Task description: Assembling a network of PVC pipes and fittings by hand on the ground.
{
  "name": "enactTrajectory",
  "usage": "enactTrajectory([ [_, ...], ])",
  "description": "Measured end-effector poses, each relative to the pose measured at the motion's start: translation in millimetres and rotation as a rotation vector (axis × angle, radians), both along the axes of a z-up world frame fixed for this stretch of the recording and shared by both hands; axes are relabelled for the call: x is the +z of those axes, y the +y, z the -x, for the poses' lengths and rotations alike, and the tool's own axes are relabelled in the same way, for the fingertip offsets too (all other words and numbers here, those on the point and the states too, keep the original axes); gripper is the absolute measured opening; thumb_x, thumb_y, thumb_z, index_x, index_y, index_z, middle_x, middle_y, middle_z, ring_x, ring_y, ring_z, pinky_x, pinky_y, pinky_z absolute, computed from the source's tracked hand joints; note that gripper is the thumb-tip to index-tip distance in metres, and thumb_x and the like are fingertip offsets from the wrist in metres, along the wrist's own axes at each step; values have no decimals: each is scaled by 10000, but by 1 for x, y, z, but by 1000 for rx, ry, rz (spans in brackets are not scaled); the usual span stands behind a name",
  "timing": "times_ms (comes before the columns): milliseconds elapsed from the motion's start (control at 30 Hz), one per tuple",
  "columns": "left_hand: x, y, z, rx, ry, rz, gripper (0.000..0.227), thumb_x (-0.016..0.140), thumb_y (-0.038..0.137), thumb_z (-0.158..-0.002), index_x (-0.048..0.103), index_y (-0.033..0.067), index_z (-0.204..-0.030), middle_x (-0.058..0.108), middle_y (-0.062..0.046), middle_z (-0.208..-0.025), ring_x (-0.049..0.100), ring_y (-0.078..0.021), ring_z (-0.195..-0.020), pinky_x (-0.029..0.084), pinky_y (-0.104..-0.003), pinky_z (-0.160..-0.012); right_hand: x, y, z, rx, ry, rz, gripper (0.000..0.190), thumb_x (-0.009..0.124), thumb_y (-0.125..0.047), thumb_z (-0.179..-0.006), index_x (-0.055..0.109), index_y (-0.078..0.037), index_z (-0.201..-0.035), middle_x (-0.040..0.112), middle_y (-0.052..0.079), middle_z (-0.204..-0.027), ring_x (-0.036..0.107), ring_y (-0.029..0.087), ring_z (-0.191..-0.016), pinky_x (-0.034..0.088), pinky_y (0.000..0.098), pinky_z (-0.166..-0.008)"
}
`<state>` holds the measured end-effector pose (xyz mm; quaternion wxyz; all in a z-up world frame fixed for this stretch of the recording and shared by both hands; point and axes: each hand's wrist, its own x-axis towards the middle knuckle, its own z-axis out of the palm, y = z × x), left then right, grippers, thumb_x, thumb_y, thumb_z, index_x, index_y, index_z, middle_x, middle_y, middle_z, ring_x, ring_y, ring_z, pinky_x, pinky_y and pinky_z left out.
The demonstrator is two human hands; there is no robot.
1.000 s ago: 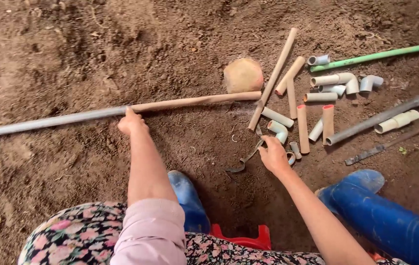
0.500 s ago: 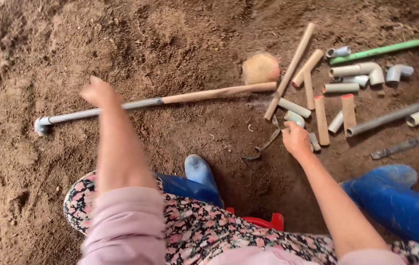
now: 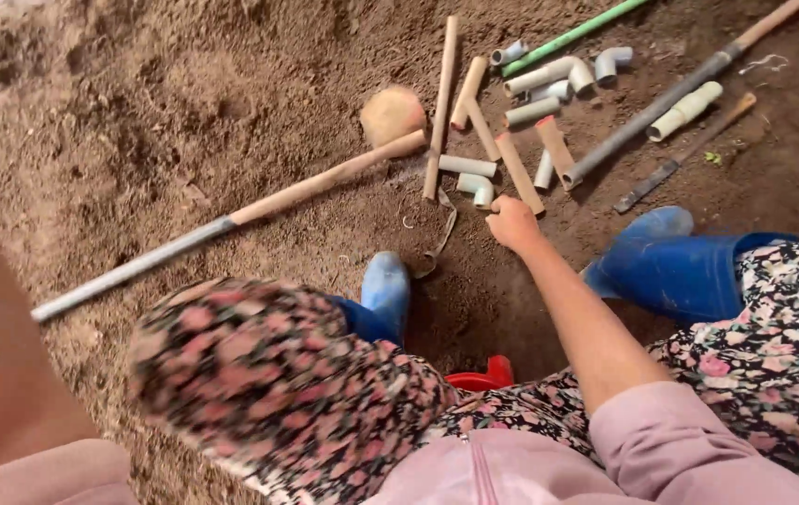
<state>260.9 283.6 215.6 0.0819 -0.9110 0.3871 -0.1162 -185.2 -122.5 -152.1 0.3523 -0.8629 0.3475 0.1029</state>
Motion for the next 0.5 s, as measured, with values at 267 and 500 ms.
enactTrajectory([
  [267,-71,-127,150,-7,584,312,232,638,69,-914,632,5,-1138,644,-169,-921,634,-318,-838,507,-429,-813,63,-1,52,-244,-5,-149,432,509,-212,-893,517,44,-1240,587,237,-1156,540,339,-1122,430,385,-943],
  [500,-226,-120,199,137,958,82,298,573,210,-875,632,149,-1161,690,-110,-1014,634,-305,-997,478,-440,-933,-2,-9,81,-335,-69,-124,375,597,-202,-868,611,-19,-1195,619,308,-1077,577,424,-1057,460,521,-917],
])
